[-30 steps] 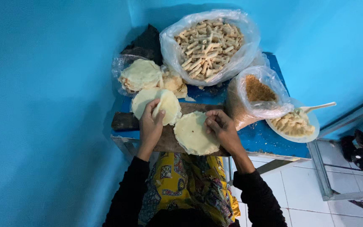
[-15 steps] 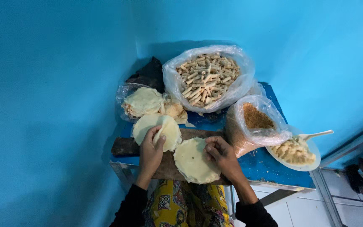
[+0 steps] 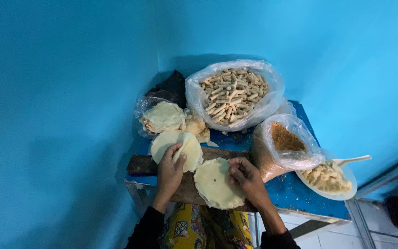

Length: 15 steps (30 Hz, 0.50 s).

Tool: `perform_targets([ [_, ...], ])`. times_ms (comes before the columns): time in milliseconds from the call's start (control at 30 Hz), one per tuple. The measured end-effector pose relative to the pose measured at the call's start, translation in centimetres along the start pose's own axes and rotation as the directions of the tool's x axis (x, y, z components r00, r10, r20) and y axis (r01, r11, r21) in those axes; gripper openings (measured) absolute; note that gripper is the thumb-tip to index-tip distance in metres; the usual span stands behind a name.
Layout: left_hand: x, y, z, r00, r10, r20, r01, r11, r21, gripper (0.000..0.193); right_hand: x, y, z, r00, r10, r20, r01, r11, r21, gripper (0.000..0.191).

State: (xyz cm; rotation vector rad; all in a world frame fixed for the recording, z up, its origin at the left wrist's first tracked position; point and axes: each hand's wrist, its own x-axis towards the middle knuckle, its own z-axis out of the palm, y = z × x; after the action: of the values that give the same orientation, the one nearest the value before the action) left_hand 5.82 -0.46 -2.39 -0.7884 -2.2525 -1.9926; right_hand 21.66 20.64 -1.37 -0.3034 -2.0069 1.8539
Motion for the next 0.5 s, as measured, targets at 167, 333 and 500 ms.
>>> perform_targets([
  [167, -0.05, -0.43, 0.16, 1.000, 0.013, -0.013, -0.013, 0.999, -0.044, 0.042, -0.05, 0.58, -0.07, 1.000, -0.002, 0.007, 0.002, 1.000, 0.005, 0.019],
  [333, -0.21, -0.71, 0.19, 0.999, 0.048, -0.013, -0.048, 0.999, -0.006, 0.040, -0.19, 0.99, -0.24, 1.000, -0.013, -0.003, 0.013, 1.000, -0.003, 0.018],
  [500, -0.21, -0.29, -0.04, 0.998, 0.057, -0.010, -0.057, 0.998, 0.031, 0.041, 0.22, 0.79, -0.15, 1.000, -0.013, 0.009, 0.013, 1.000, -0.003, 0.018],
])
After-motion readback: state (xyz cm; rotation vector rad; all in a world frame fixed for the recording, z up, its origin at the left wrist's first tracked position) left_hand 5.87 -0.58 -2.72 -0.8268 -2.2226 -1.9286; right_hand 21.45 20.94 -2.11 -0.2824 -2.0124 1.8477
